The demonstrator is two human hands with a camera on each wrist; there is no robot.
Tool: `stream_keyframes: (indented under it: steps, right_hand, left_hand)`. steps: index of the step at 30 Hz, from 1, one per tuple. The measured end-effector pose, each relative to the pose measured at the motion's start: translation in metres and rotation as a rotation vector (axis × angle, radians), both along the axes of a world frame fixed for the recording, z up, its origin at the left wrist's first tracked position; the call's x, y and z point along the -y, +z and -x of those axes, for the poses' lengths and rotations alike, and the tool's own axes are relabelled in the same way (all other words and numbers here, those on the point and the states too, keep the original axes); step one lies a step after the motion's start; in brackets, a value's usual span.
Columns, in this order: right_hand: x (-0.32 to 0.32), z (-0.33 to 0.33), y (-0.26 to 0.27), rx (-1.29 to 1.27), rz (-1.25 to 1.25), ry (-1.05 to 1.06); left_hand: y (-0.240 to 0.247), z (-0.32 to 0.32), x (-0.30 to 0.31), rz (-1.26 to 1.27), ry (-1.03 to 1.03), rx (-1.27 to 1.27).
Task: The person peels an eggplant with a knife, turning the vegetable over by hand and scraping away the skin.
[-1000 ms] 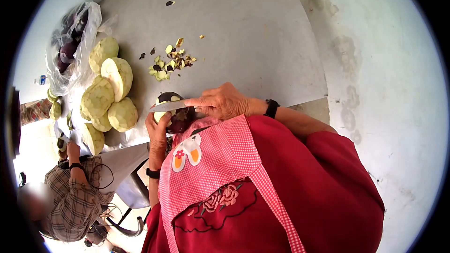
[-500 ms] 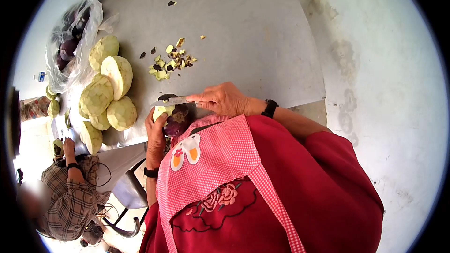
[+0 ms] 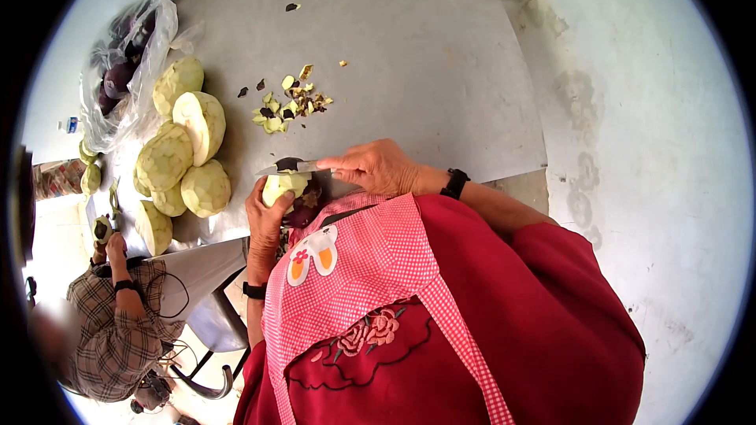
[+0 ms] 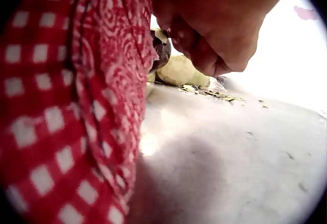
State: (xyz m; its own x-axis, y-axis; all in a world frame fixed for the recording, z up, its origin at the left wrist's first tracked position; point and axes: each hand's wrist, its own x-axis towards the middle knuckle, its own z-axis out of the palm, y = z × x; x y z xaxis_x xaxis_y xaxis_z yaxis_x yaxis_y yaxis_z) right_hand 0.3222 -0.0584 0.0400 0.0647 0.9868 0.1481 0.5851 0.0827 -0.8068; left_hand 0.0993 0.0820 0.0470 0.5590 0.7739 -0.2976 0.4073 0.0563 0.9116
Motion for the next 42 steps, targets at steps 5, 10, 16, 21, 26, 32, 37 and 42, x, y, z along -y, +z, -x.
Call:
stream_keyframes:
  steps: [5, 10, 16, 21, 26, 32, 37, 42]
  right_hand:
    - [0.003, -0.002, -0.002, 0.055, -0.016, -0.01]
    - [-0.001, 0.002, 0.01, 0.022, 0.048, -0.007]
    - [-0.001, -0.001, -0.014, -0.006, 0.019, -0.122]
    - [0.005, -0.012, -0.01, -0.104, 0.072, -0.16]
    - [0.004, 0.0, 0.024, -0.091, -0.057, -0.053]
    - [0.005, 0.003, 0.01, 0.215, -0.163, -0.046]
    - [0.006, 0.002, 0.024, 0.366, -0.146, -0.063]
    - [0.008, 0.0, 0.022, 0.372, -0.159, -0.061]
  left_hand:
    - [-0.009, 0.005, -0.005, -0.002, -0.053, 0.009]
    - [-0.001, -0.001, -0.001, -0.22, -0.072, -0.127]
    - [0.012, -0.006, 0.01, -0.245, -0.047, -0.055]
    - [0.015, -0.013, 0.012, -0.435, 0.01, -0.017]
    - [0.002, -0.015, 0.011, -0.578, -0.063, -0.057]
    - [-0.001, -0.021, 0.011, -0.566, -0.044, -0.03]
    - [-0.002, -0.018, 0.008, -0.576, -0.079, -0.039]
    - [0.001, -0.019, 0.011, -0.506, -0.055, 0.006]
